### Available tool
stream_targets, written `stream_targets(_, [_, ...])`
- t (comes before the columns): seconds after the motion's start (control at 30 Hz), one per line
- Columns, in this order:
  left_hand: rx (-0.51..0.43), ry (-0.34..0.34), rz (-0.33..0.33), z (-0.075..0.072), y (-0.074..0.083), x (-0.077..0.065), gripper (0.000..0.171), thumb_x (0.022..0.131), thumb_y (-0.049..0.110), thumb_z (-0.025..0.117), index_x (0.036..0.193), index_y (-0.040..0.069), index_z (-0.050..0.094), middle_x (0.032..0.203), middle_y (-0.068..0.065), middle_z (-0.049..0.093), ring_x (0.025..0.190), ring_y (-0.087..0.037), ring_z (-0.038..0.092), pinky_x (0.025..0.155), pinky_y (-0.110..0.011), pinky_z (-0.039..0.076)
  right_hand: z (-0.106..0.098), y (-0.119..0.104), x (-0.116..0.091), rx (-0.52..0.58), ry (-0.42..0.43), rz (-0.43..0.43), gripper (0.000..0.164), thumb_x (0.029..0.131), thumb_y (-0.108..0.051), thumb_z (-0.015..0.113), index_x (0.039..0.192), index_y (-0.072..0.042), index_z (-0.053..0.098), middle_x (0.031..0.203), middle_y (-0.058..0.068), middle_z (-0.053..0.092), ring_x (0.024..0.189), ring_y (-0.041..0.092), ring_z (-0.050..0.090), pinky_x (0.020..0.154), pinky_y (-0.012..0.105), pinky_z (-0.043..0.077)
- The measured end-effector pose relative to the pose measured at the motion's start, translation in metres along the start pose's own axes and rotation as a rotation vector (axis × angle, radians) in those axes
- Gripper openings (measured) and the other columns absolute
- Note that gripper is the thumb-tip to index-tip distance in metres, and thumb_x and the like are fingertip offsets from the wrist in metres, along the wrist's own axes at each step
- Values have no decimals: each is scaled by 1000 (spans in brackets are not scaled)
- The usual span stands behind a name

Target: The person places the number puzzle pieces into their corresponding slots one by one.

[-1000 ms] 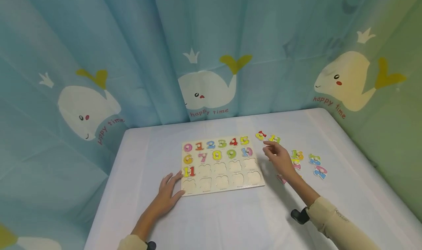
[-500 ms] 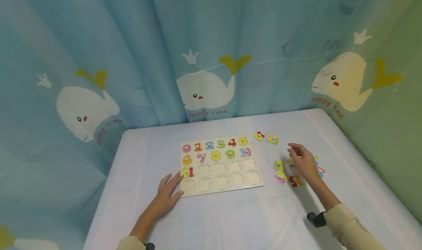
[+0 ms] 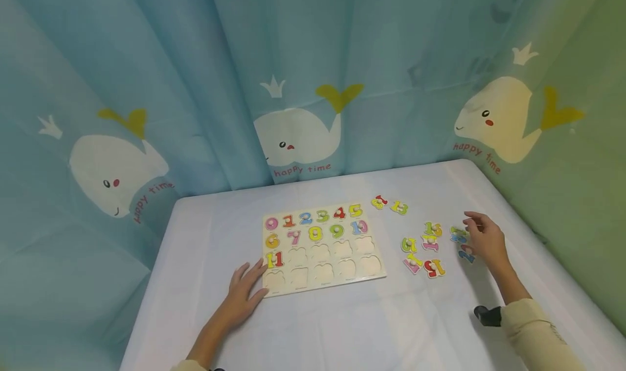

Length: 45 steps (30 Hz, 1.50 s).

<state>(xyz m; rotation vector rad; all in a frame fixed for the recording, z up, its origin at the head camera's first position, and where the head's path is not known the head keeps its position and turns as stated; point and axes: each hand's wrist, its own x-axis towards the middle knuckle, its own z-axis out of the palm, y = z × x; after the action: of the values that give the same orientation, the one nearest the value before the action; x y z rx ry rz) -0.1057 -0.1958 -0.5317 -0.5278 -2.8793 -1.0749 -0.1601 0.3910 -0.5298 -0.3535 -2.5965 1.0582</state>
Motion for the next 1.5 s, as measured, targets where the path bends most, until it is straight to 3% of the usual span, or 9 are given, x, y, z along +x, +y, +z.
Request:
stream_targets(0.2, [3, -18, -15, -1, 1, 0, 51, 88, 19, 64, 136, 8, 49, 147, -10, 36, 134, -39, 20, 103, -64, 19, -30, -19, -17, -45, -125, -10, 40, 99, -25, 43, 123, 6, 53, 111, 29, 57, 99, 42, 53, 69, 39, 43])
stream_targets(0.37, [3, -16, -17, -2, 2, 1, 51, 88, 17, 65, 136, 8, 49, 147, -9, 37, 134, -38, 20, 103, -64, 20, -30, -19, -20, -75, -178, -4, 39, 96, -20, 50, 123, 8, 52, 108, 28, 57, 99, 42, 55, 62, 25, 44])
stream_targets(0.53, [-7, -10, -17, -1, -1, -2, 51, 87, 16, 65, 135, 7, 50, 146, -10, 38, 134, -39, 21, 102, -64, 19, -15, -18, -13, -55, -191, 36, 45, 94, -22, 56, 126, 9, 47, 106, 26, 56, 93, 37, 56, 53, 15, 44])
stream_targets(0.77, [-7, -17, -32, 0, -5, -4, 52, 87, 16, 65, 137, 8, 49, 148, -8, 36, 135, -37, 19, 103, -64, 18, 8, -15, -4, -69, -129, 99, 43, 92, -18, 61, 123, 10, 49, 101, 24, 57, 79, 27, 58, 52, 13, 44])
stream_targets(0.9, [-18, -19, -22, 0, -3, -2, 53, 88, 17, 65, 137, 8, 49, 148, -8, 36, 135, -37, 19, 103, -64, 18, 13, -15, -4, -87, -88, 143, 41, 92, -16, 59, 122, 10, 50, 102, 25, 56, 83, 31, 56, 64, 27, 50])
stream_targets(1.0, [-15, -26, -28, 0, -3, -1, 53, 88, 17, 65, 137, 8, 49, 148, -7, 35, 135, -37, 19, 103, -63, 18, 13, -18, -6, -102, -78, 179, 42, 93, -16, 57, 123, 10, 49, 103, 25, 55, 88, 33, 52, 72, 39, 48])
stream_targets(1.13, [-6, -36, -38, 0, 0, 0, 53, 88, 17, 65, 137, 8, 48, 148, -7, 35, 135, -36, 18, 103, -63, 18, 12, -19, -9, -110, -52, 192, 41, 93, -16, 57, 124, 10, 49, 103, 25, 56, 89, 33, 51, 72, 38, 44])
stream_targets(1.3, [-5, -33, -28, 0, 0, 0, 52, 88, 17, 65, 137, 7, 49, 148, -8, 36, 135, -37, 19, 104, -64, 17, 11, -29, -9, -100, -7, 116, 40, 93, -13, 58, 125, 9, 50, 101, 23, 57, 88, 32, 52, 67, 31, 43])
stream_targets(1.5, [0, -36, -38, 1, -1, 0, 53, 88, 17, 65, 137, 8, 49, 148, -8, 35, 135, -37, 19, 104, -64, 16, 19, -55, -10, -77, -12, -133, 35, 88, -4, 63, 119, 10, 55, 92, 21, 60, 85, 34, 55, 71, 43, 41])
